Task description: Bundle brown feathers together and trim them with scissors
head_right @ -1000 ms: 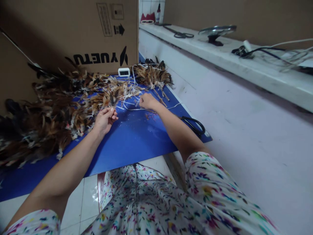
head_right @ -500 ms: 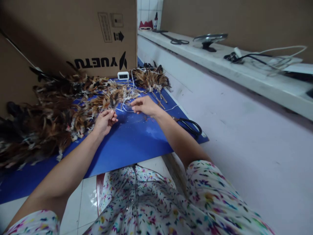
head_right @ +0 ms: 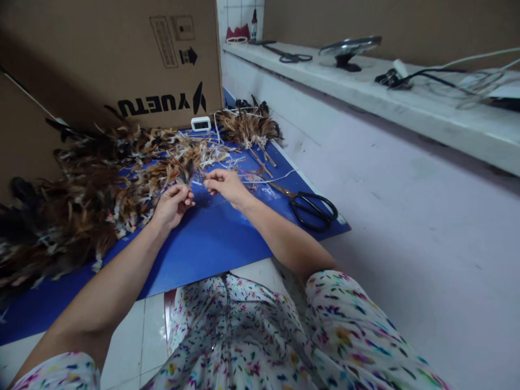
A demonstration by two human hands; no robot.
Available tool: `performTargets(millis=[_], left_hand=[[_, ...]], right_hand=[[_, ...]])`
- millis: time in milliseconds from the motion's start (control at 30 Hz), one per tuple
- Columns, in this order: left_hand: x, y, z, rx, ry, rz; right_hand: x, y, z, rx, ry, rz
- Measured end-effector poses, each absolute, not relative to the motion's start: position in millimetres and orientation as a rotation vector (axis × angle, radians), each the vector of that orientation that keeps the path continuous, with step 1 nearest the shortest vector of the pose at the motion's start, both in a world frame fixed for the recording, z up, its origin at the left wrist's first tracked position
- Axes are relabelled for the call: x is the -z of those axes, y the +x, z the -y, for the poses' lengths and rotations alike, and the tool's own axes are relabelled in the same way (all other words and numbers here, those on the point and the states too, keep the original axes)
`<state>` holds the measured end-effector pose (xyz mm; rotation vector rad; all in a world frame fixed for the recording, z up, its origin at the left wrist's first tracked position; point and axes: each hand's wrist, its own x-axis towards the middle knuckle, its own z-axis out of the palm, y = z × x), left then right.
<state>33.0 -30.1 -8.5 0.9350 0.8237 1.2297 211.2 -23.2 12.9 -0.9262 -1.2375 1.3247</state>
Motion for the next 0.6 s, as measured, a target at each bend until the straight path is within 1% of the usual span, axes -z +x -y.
performTargets(millis=[267,600], left_hand=[[11.3,36.3,35.5,-1.14,1.091,-0.775],[11.1,39.2,36.7,-1.14,1.123,-0.826]], right_hand=[[-9.4,208.6,25.4,-1.321,-0.854,1.249],[-5.7,203.0,27.8,-1.308,-0.77,1.312]])
